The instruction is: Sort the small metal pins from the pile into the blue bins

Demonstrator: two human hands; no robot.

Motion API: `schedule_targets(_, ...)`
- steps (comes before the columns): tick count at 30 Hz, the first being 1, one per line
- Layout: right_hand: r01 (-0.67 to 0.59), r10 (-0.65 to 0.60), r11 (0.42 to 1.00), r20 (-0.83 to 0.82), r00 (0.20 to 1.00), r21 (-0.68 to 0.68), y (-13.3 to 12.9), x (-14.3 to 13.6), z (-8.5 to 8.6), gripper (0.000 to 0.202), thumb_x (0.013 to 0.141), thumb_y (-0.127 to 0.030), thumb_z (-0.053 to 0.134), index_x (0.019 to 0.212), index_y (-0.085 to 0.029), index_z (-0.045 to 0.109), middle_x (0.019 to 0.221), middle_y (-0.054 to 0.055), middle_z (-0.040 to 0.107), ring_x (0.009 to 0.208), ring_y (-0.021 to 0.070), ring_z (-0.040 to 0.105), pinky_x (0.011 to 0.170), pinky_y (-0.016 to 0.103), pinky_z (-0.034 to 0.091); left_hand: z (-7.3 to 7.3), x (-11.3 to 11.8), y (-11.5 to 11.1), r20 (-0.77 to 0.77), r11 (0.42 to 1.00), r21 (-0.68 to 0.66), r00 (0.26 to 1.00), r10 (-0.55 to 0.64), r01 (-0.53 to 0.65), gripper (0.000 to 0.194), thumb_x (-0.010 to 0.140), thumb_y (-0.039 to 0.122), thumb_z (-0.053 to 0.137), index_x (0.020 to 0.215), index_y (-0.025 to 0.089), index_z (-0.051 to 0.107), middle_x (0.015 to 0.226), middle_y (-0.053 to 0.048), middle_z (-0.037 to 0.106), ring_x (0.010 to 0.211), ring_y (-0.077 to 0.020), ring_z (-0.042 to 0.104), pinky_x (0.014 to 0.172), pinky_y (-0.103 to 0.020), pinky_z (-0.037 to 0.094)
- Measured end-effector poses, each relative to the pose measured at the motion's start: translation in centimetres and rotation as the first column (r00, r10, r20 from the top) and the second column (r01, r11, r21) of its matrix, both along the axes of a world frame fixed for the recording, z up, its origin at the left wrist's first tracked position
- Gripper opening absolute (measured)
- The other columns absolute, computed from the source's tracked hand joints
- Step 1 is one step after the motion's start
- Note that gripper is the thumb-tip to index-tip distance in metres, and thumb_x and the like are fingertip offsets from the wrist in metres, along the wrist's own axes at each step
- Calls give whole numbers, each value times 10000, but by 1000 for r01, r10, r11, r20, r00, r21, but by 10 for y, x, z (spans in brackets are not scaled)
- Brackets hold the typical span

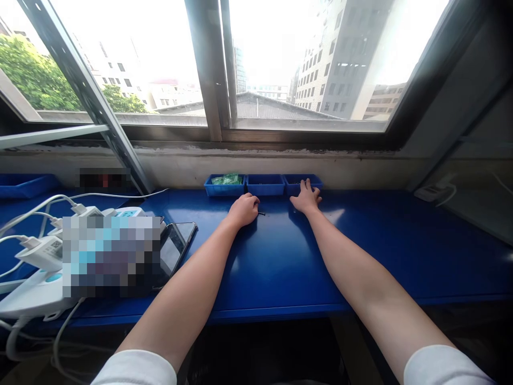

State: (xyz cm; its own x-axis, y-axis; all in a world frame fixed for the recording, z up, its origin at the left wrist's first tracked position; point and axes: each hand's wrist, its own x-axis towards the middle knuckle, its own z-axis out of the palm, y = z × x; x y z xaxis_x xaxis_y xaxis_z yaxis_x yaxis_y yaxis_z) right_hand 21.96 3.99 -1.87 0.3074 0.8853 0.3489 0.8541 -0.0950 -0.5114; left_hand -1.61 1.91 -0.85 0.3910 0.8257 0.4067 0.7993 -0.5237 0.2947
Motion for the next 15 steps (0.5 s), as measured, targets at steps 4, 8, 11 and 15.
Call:
schedule_targets(4,-27,28,999,-29,999,27,7,3,-8,748,665,-402,587,1354,-231,350,1514,101,95,1254,417,204,933,618,285,5,0,-2,-15,999,-38,1000,10,-10,280,802,250,450,940,189,687,1012,-88,627,966,-244,568,867,-338,445)
schedule_targets(8,-29,30,998,-22,999,50,4,0,-8,731,678,-382,572,1355,-234,341,1508,112,104,1254,403,210,933,602,296,10,-2,-3,-77,991,-99,994,82,-90,277,752,311,484,906,218,694,1002,-83,635,1008,-288,539,906,-432,392)
schedule_targets(11,-33,34,999,-9,999,39,0,-4,-5,756,671,-353,578,1369,-222,319,1504,129,110,1254,400,214,940,585,299,8,-7,0,-81,987,-124,993,90,-100,267,731,293,478,879,241,694,999,-80,632,1005,-301,538,880,-458,393)
schedule_targets(15,-64,65,995,-8,998,79,-5,-13,-1,742,682,-320,575,1369,-205,319,1496,142,135,1253,391,224,951,566,300,2,-17,9,7,987,-59,988,153,-152,289,761,217,414,850,225,688,959,-83,649,942,-277,571,825,-406,426)
